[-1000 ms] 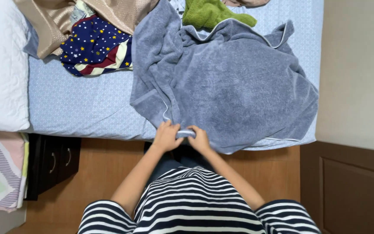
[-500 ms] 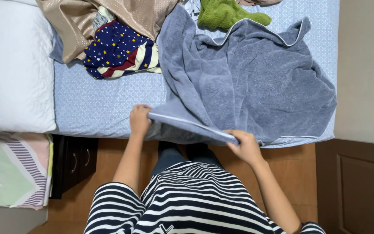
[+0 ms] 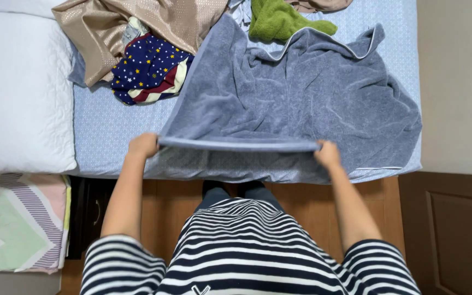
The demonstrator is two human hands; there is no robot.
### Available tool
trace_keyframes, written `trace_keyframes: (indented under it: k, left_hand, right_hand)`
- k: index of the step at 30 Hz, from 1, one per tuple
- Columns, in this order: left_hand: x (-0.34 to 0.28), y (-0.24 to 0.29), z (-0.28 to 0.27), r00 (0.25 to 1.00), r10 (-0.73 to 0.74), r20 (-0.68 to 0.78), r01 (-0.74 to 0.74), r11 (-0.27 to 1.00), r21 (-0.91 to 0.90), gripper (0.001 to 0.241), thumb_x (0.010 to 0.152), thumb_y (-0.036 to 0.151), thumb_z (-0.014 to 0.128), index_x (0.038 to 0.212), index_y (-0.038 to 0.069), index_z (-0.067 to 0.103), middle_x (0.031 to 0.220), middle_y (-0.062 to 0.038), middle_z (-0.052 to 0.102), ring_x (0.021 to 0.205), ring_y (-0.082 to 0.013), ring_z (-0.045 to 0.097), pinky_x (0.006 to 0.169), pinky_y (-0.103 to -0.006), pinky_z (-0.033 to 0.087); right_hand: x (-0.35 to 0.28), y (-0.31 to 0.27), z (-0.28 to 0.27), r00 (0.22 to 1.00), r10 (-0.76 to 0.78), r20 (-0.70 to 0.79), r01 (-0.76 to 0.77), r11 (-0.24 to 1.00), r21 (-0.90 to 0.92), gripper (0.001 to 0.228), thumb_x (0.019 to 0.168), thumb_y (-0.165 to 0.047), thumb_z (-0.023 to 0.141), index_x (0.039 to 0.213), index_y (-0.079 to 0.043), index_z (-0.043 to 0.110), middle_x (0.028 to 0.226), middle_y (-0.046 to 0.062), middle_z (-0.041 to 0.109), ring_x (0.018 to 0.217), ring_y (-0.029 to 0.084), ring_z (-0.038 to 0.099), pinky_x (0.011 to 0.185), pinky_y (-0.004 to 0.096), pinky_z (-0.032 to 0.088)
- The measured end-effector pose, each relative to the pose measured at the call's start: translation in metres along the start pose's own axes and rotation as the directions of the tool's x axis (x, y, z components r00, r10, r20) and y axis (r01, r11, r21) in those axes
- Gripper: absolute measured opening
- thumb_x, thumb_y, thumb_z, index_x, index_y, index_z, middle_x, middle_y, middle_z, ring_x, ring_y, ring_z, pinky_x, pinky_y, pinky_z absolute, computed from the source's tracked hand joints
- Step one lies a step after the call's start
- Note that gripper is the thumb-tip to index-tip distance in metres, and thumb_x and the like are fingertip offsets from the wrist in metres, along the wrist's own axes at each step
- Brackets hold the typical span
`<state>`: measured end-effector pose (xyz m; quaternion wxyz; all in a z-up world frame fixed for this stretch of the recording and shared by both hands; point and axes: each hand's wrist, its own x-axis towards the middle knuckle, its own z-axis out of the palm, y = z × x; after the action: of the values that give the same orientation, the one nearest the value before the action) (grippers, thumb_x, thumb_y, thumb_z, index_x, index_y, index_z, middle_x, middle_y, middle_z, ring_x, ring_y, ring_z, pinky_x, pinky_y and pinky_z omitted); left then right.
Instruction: Hanging clothes hangers and folding a towel to place it in a closet.
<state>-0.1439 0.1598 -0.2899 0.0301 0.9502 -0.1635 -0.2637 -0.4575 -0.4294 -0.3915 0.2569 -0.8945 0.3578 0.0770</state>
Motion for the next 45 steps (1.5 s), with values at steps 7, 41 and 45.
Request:
trace_keyframes:
  k: [7, 41, 45]
  left_hand:
    - [-0.02, 0.107, -0.209, 0.381, 0.19, -0.905, -0.263, 0.961, 0.09, 0.047, 0.087, -0.007, 0.065, 0.126, 0.016, 0.075, 0.112, -0.013, 0.073, 0.105, -0.0339, 0.068, 0.09, -0.0488, 0.053]
    - [-0.084, 0.211, -0.015, 0.858, 0.411, -0.309, -0.511, 0.75, -0.421, 0.018, 0.078, 0.016, 0.08, 0.095, 0.011, 0.078, 0.086, -0.015, 0.076, 0.083, -0.0323, 0.073, 0.076, -0.0413, 0.057]
    - [-0.072, 0.194, -0.009, 0.826, 0.466, -0.316, -0.563, 0.673, -0.48, 0.028, 0.075, 0.025, 0.087, 0.093, 0.007, 0.077, 0.08, -0.016, 0.074, 0.074, -0.0332, 0.072, 0.068, -0.0407, 0.056]
  right_hand:
    - [0.006, -0.132, -0.255, 0.623, -0.404, -0.669, 0.419, 0.895, -0.151, 0.045, 0.076, 0.01, 0.061, 0.115, -0.006, 0.078, 0.112, 0.017, 0.07, 0.104, 0.034, 0.069, 0.096, 0.042, 0.056]
    - [-0.136, -0.276, -0.026, 0.63, -0.776, 0.023, 0.672, 0.56, 0.484, 0.084, 0.072, -0.029, 0.088, 0.142, 0.003, 0.054, 0.136, 0.026, 0.06, 0.125, 0.039, 0.056, 0.102, 0.046, 0.044]
    - [-0.134, -0.273, 0.036, 0.752, -0.657, 0.054, 0.499, 0.62, 0.605, 0.056, 0.083, -0.024, 0.081, 0.131, -0.004, 0.063, 0.115, 0.016, 0.075, 0.106, 0.024, 0.075, 0.088, 0.035, 0.059]
